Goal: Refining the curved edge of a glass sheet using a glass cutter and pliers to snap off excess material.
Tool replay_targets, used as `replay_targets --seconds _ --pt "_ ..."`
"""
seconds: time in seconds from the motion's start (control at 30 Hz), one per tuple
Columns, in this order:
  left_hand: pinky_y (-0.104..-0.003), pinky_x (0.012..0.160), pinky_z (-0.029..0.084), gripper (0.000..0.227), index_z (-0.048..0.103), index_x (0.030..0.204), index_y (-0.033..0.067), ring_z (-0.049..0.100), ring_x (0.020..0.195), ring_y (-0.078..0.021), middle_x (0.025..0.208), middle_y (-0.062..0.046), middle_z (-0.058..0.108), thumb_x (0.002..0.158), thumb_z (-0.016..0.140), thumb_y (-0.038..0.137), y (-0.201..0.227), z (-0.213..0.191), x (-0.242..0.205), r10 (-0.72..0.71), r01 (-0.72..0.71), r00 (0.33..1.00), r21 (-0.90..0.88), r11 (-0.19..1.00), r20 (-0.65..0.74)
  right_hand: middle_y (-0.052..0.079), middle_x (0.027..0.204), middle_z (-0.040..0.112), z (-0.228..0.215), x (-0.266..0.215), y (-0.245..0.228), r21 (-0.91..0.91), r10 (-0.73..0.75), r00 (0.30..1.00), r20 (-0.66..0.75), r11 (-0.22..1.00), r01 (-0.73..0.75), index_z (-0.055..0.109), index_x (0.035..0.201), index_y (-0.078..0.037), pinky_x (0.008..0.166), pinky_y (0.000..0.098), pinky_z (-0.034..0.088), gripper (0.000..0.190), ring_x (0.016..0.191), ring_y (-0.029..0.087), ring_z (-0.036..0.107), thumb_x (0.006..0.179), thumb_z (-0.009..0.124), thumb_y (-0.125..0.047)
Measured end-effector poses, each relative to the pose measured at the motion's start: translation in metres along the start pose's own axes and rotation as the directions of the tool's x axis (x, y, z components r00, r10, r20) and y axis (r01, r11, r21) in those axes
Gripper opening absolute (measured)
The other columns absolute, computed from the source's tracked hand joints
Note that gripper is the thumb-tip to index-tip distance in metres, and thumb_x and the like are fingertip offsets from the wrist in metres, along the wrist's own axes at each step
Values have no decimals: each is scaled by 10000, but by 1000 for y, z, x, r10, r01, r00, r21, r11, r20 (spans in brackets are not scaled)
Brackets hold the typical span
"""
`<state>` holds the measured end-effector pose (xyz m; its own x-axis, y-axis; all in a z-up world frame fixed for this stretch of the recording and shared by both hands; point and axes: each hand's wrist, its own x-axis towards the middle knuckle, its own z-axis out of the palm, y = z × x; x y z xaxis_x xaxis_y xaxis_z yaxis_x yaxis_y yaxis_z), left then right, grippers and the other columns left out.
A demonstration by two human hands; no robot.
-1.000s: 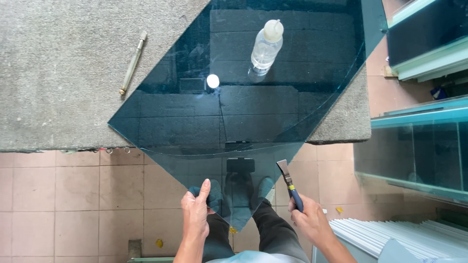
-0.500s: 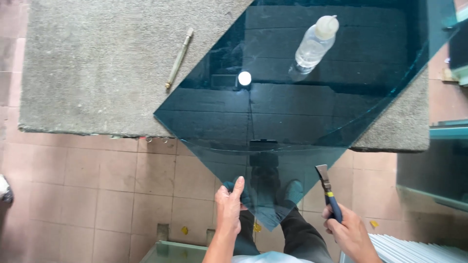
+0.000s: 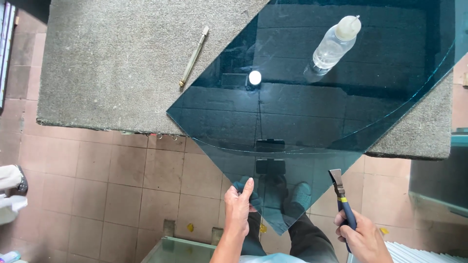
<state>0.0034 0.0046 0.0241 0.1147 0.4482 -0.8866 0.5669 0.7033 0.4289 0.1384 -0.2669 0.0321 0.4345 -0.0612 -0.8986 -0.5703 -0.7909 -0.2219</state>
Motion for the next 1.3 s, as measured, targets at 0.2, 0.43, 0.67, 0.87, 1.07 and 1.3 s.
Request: replay_targets --seconds 0.2,0.43,0.67,0.87,1.07,1.3 --pt "-388 737 614 439 703 1147 106 671 868 -251 967 -71 665 991 766 512 7 3 -5 -25 25 1000 -22 999 5 254 1026 750 -5 -13 -12 -14 33 999 12 999 -33 751 1209 -5 934 463 630 219 888 378 732 1101 572 -74" --pt "-395 813 673 415 689 1146 131 723 914 -255 1011 -98 721 1015 743 521 6 2 -8 -55 59 997 76 995 -49 242 1002 730 -8 -18 -14 -1 59 997 43 998 -59 744 1170 -7 921 452 659 191 850 357 733 1105 567 -39" --pt "-386 707 620 437 695 1075 95 633 759 -246 831 -83 573 996 784 515 -7 0 4 -21 21 999 -8 1000 -32 218 997 760 -13 -21 -17 -46 48 998 38 998 -47 763 1179 -30 917 437 673 202 845 338 758 1100 582 -70" --pt "-375 554 566 389 640 1028 94 579 567 -202 671 -70 607 975 864 408 -2 -2 0 3 1 1000 -153 988 26 278 953 653 -28 -40 -39 71 100 989 112 992 -109 731 1122 46 820 489 624 221 825 373 655 1047 525 13" --pt "-366 541 533 429 546 978 109 552 561 -226 687 -80 522 987 840 421 14 -3 -15 -3 11 999 -144 990 53 337 903 595 -49 -46 -52 184 108 969 222 971 -150 691 1040 118 750 550 578 170 769 451 627 1064 559 16" --pt "-358 496 542 427 529 1116 103 640 635 -228 848 -99 643 990 845 361 26 2 -23 -56 64 997 -199 978 46 390 1055 675 -66 -51 -77 80 237 936 261 961 -265 721 1160 121 933 604 607 267 888 513 661 1130 602 -116"
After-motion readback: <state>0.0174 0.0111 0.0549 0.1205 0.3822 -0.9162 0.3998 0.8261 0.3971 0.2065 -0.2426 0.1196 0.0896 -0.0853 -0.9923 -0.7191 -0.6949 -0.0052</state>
